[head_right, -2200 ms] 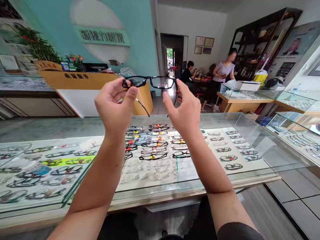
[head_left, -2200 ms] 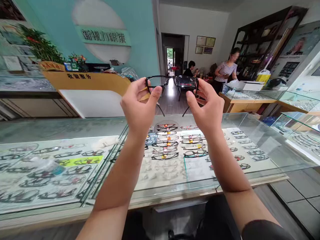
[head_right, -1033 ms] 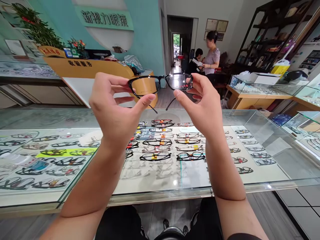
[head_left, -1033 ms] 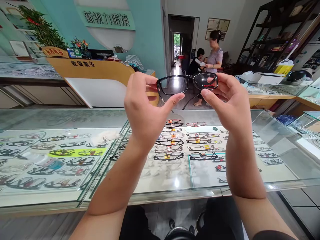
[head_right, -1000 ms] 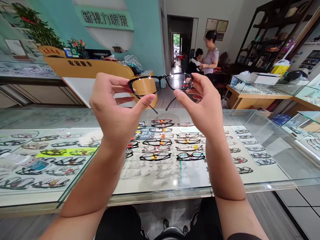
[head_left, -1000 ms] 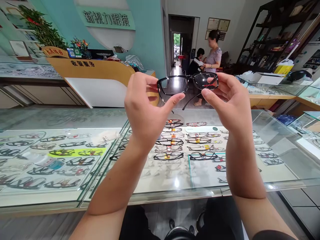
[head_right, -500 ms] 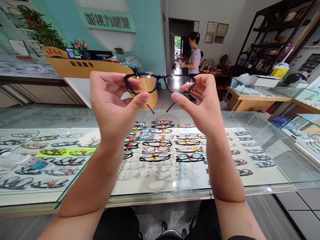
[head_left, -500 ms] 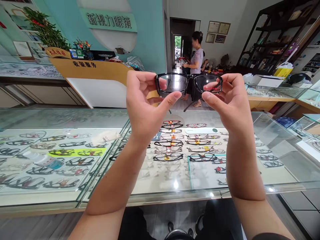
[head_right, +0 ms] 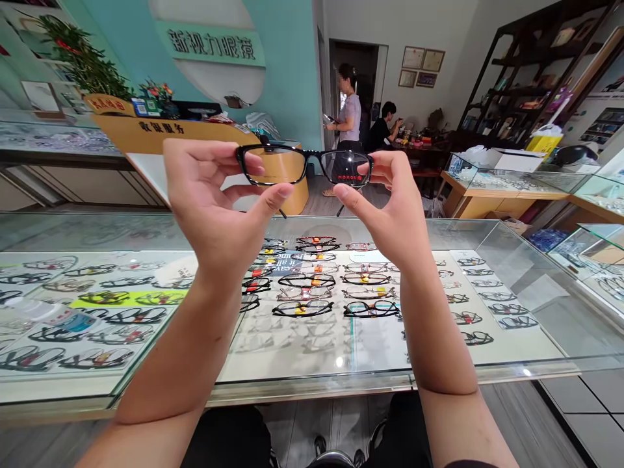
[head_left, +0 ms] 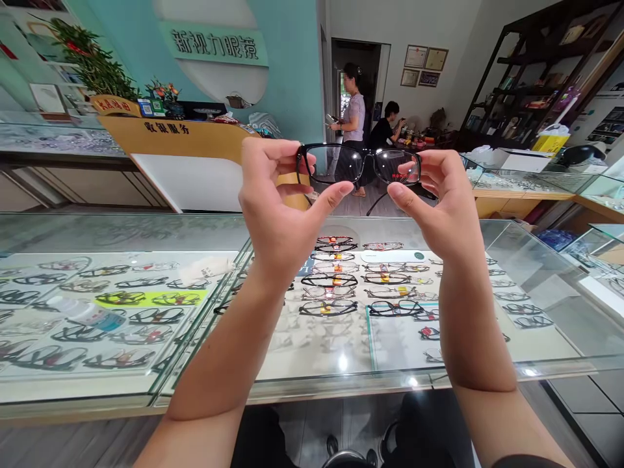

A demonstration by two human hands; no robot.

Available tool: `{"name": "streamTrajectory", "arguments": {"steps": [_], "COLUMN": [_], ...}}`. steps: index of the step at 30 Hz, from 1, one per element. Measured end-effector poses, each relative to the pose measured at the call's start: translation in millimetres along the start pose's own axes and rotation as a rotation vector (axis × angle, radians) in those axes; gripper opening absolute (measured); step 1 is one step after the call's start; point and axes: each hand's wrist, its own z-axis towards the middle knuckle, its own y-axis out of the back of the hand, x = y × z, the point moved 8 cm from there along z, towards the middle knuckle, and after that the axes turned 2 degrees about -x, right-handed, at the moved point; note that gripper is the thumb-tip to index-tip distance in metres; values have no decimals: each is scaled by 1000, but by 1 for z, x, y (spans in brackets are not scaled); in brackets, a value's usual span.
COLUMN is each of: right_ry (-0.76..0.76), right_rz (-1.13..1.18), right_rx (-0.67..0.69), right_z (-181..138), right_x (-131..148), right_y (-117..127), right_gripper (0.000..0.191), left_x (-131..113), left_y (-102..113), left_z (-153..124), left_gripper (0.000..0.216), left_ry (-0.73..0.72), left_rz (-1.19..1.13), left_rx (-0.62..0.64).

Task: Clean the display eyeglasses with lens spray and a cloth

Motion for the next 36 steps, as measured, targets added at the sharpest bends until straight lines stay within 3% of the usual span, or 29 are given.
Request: {"name": "streamTrajectory", "arguments": {"steps": [17, 24, 36], "right_ry": [-66, 51, 139], "right_rz": [-15, -98, -221], "right_rx": [-9, -176, -200], "right_z": [-2, -5, -9], "right_x": [-3, 18, 31], "right_y": [0, 14, 24], "right_gripper": [51, 48, 45], "left_x": [-9, 2, 16], "left_y": [2, 6, 1], "left_z": [-9, -1, 4], "left_gripper": [70, 62, 65], "left_ry": [25, 30, 33], "left_rz": [87, 106, 76], "left_rx": [-44, -72, 32]}}
